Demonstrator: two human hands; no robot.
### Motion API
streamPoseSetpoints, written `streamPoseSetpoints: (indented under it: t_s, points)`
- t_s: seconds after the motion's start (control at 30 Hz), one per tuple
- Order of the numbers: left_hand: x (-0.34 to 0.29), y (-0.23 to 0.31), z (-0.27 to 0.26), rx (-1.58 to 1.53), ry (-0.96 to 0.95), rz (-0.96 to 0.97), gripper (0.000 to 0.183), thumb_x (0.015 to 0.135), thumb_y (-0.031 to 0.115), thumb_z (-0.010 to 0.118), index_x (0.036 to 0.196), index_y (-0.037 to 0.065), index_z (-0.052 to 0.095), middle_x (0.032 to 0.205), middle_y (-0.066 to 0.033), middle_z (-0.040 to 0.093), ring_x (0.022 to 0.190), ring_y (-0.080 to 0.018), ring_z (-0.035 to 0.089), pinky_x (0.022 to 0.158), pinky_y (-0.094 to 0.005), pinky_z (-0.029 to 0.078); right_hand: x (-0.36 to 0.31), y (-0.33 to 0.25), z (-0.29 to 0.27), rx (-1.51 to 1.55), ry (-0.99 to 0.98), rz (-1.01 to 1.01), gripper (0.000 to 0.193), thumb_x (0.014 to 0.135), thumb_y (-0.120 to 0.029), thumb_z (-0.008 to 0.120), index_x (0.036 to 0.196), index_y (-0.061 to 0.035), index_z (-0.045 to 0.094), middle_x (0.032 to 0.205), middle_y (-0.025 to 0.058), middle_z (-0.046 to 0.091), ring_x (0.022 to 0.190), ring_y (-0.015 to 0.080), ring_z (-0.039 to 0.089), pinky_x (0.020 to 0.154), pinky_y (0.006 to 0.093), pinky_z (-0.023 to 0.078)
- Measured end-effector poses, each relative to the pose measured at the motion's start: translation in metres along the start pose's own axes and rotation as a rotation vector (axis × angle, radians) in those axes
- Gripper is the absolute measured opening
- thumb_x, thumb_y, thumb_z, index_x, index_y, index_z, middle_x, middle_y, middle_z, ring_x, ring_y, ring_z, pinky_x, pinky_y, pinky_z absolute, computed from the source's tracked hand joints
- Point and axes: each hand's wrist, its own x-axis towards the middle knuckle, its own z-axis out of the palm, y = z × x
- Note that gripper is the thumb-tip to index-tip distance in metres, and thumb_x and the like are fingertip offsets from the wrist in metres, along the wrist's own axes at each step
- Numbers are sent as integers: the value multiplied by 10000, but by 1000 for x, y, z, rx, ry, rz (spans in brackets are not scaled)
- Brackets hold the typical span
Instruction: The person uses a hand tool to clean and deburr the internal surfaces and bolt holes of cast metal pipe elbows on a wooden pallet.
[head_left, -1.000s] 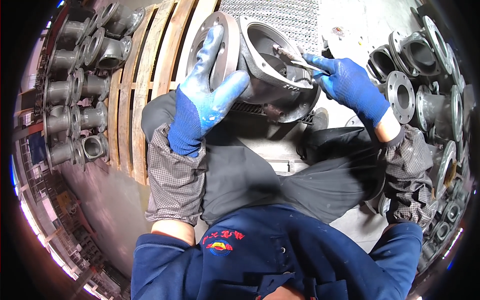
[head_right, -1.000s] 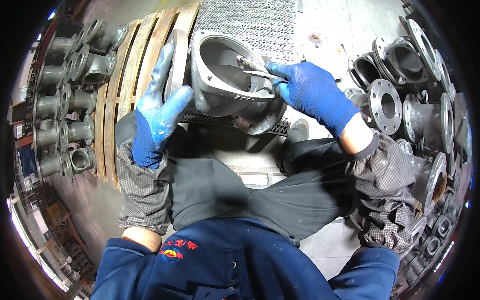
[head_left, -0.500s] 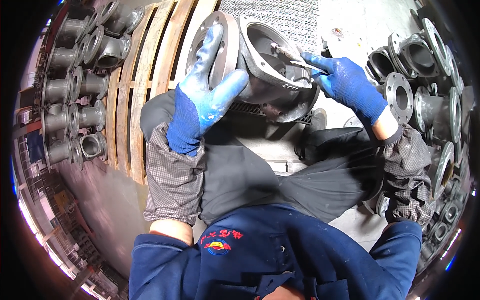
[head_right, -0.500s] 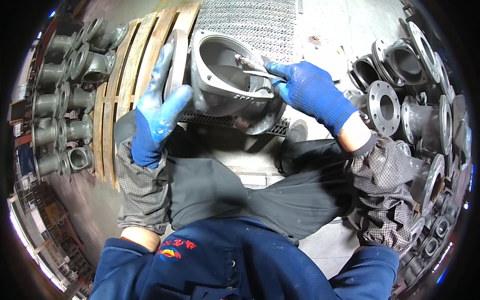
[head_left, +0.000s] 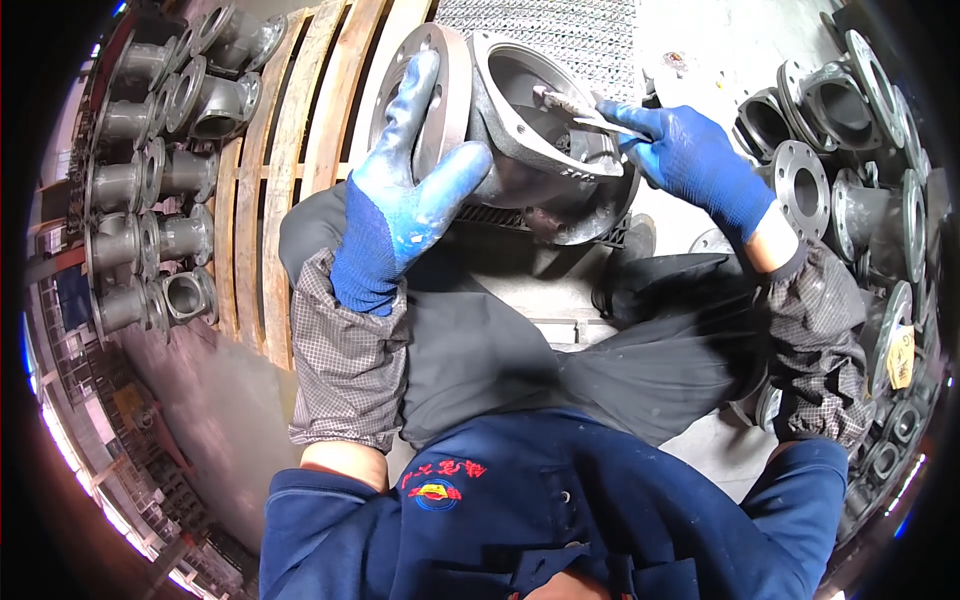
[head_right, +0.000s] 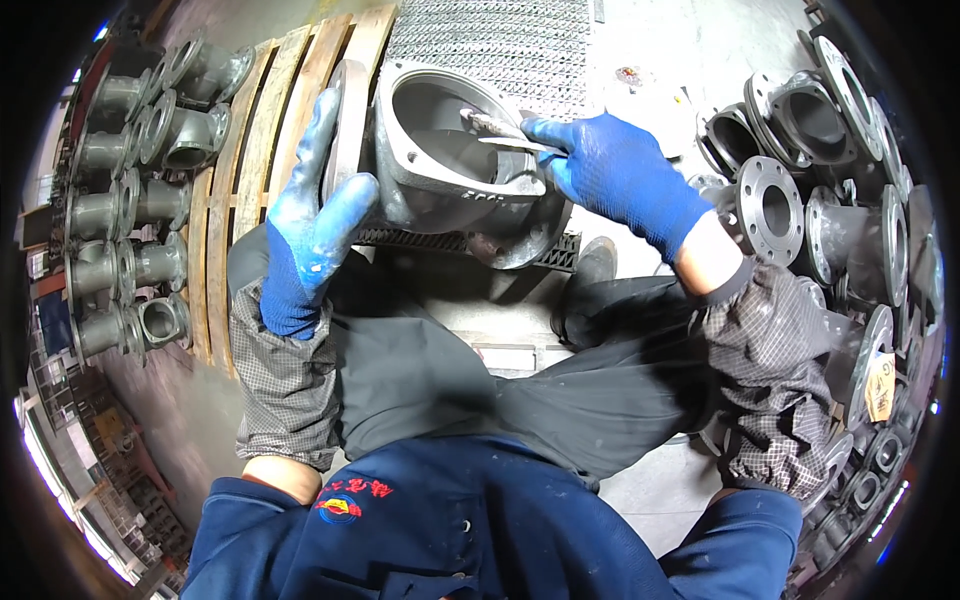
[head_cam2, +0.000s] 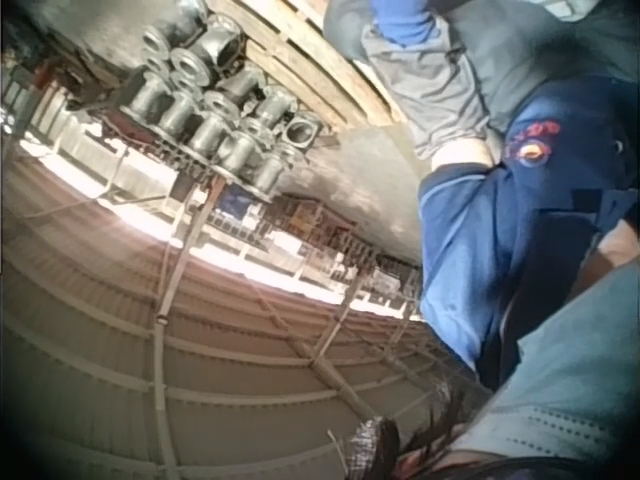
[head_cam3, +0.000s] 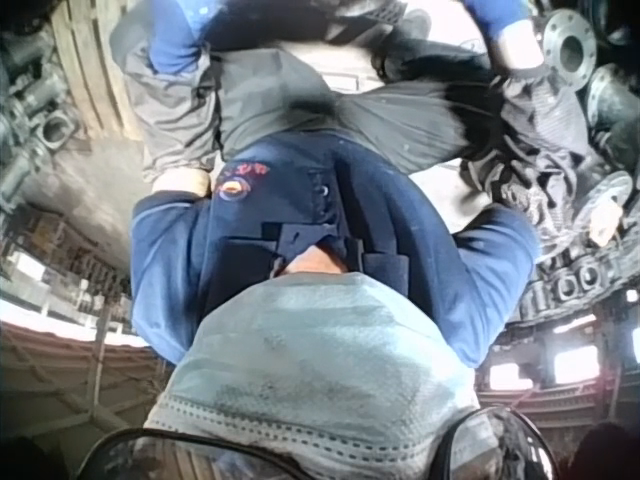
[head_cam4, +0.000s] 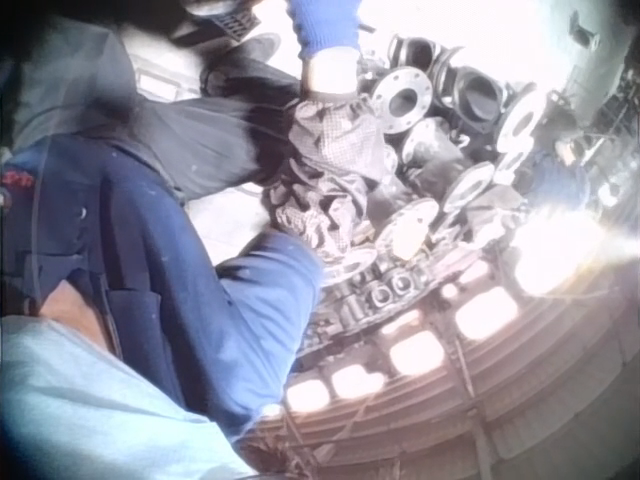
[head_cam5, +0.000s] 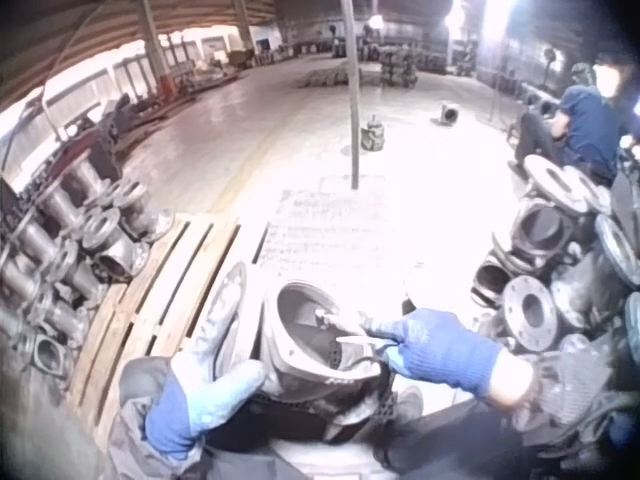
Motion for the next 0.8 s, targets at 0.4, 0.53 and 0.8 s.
streamPoseSetpoints:
  t_s: [0.4, 0.53, 0.8]
  points:
    - [4, -8, -6, 66, 4, 110, 697, 791, 125, 669, 1383, -22, 331, 1405, -194, 373, 1295, -255, 366, 1057, -329, 294, 29, -6, -23, -59, -176, -106, 307, 854, -212, 490, 1119, -194, 644, 809, 101, 672, 727, 267, 649, 693, 385, 524]
    - [4, -6, -2, -23, 34, 43, 701, 787, 126, 669, 1383, -23, 332, 1402, -194, 376, 1296, -262, 365, 1056, -324, 294, 34, 6, -7, -79, -56, -207, 288, 855, -218, 507, 1106, -200, 646, 795, 101, 667, 716, 268, 646, 679, 387, 522]
    - [3, -11, -6, 61, 20, 120, 707, 785, 132, 685, 1380, -25, 338, 1400, -192, 382, 1290, -239, 367, 1056, -325, 296, 22, -1, 1, -8, -4, -146, 303, 841, -237, 525, 1117, -199, 645, 777, 98, 664, 712, 275, 649, 681, 384, 526]
